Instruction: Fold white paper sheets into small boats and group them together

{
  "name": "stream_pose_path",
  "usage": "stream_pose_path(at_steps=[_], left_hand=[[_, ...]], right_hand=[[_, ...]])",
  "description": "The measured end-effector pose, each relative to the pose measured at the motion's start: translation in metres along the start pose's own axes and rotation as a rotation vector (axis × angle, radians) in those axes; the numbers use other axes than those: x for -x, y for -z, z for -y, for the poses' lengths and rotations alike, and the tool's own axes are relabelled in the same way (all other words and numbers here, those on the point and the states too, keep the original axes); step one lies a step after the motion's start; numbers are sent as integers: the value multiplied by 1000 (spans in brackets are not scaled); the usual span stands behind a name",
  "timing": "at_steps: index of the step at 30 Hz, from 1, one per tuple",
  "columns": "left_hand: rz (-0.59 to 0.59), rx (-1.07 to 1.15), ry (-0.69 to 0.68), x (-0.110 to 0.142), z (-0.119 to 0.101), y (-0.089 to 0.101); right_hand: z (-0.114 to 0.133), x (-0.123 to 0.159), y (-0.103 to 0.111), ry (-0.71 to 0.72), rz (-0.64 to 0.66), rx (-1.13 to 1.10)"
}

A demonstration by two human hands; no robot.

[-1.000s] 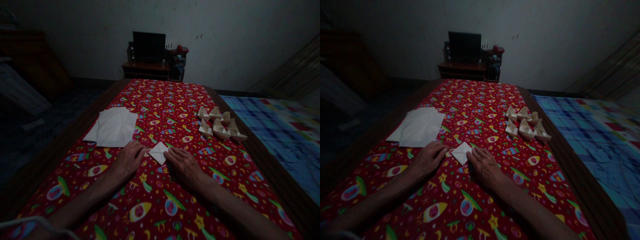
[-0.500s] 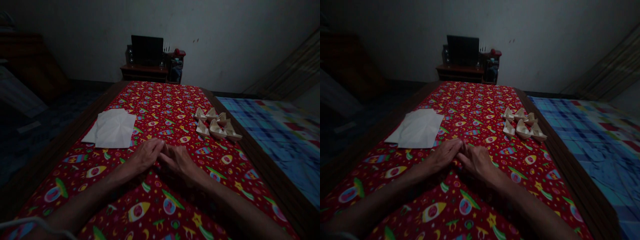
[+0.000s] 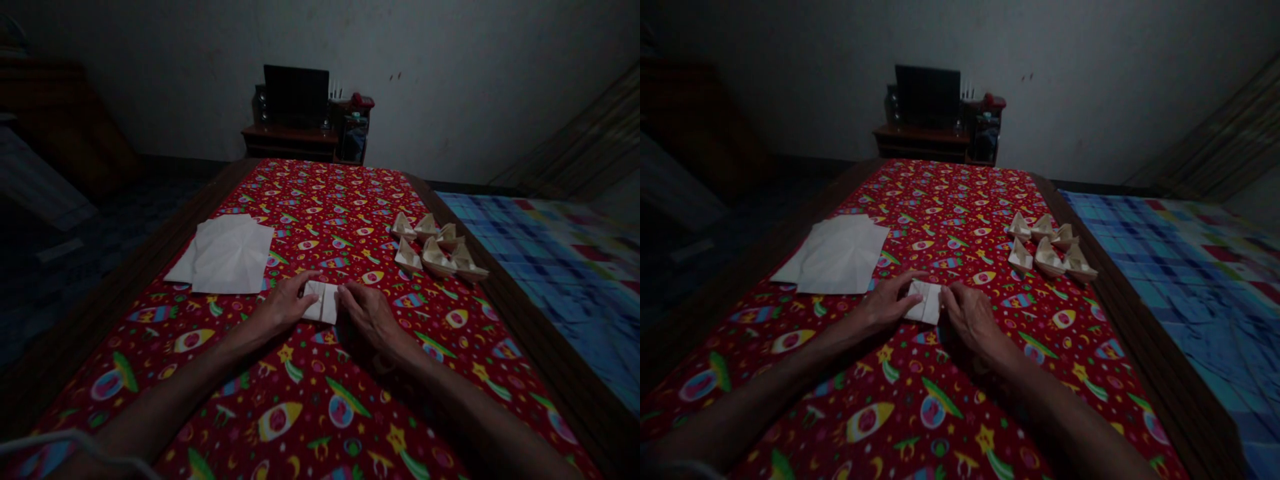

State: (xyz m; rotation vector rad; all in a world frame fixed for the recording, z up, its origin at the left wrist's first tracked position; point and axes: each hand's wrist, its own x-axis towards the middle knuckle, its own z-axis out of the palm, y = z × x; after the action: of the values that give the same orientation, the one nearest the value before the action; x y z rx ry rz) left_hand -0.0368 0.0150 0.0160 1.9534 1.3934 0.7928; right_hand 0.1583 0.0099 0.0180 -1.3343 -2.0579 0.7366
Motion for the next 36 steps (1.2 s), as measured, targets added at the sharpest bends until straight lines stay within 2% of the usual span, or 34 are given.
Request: stream_pose_path(at_steps=[2,3,5,7,9,14,21,27,32,36], left_hand=[[44,-119,-92,0,7,1],[38,-175,-150,0,10,1],[-34,-274,-237,2,13,-1],[-133,-360,-259,5,12,-2],[-154,-411,-273,12,9,-2],[45,-394,-405,34,2,-4],[142,-471,-395,39,-3,-5],[104,-535,-404,36,1,-2],[54,-670,-538,41,7,0],[29,-564,-508,43,6,1]], right_hand=[[-7,-5,3,173,-70,192],[-11,-7,4,265,-60,242],[-17,-11,3,419,21,257],[-21,-14,2,493,95,225],[-24,-15,1,504,118,193],[-25,-13,2,504,112,152],[-24,-10,5,522,138,125],[-31,-7,2,654,97,270],[-35,-6,3,757,66,424],[-30,-7,4,803,132,494]])
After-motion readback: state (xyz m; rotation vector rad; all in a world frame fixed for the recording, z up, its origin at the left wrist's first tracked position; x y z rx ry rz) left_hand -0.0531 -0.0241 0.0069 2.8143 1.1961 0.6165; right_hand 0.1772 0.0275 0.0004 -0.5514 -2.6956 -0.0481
